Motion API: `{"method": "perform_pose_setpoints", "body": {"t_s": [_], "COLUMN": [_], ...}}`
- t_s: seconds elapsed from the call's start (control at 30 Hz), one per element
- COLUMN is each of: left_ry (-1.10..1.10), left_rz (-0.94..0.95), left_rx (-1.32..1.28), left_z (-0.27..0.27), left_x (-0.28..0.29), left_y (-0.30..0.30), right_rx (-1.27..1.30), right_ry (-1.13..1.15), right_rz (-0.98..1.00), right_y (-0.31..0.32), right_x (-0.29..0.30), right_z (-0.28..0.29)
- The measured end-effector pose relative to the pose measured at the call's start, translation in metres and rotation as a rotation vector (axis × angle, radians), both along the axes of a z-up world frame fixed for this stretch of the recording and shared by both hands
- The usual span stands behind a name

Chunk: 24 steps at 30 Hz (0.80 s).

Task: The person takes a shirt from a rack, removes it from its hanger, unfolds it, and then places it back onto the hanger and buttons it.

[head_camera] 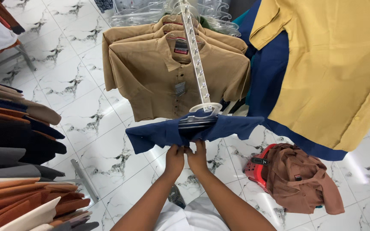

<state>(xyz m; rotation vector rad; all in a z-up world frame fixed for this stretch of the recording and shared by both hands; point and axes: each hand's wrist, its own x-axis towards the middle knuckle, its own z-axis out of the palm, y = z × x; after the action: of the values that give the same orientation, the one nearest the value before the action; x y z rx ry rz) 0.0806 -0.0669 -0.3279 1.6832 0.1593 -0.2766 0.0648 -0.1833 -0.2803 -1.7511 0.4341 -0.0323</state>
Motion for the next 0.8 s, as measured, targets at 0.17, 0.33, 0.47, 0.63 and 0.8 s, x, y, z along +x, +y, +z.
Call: {"method": "perform_pose_setpoints", "body": {"t_s": [0.17, 0.33, 0.47, 0.63, 0.8], "left_ry": [-0.052, 0.020, -0.026, -0.171, -0.102], "left_rz": [0.024, 0.141, 0.163, 0.201, 0.282], "left_rx": [0.044, -0.180, -0.109, 0.087, 0.158], "left_z": [0.073, 0.022, 0.004, 0.073, 0.091], "left_x": [-0.011, -0.029, -0.053, -0.061, -0.089], "left_y": [-0.018, -0.035, -0.042, -0.085, -0.123], "right_rx": [0.205, 0.757, 0.977, 0.776, 0.617], "right_ry": [-0.027, -0.012, 0.111, 0.233, 0.294], "right_rz": [0.146, 0.214, 0.221, 0.263, 0.500], "right_y": [-0.026, -0.055, -0.079, -0.108, -0.150], "right_x": [-0.002, -0.013, -0.028, -0.021, -0.021], "right_z": [-0.031, -0.051, -0.019, 0.010, 0.022]}}
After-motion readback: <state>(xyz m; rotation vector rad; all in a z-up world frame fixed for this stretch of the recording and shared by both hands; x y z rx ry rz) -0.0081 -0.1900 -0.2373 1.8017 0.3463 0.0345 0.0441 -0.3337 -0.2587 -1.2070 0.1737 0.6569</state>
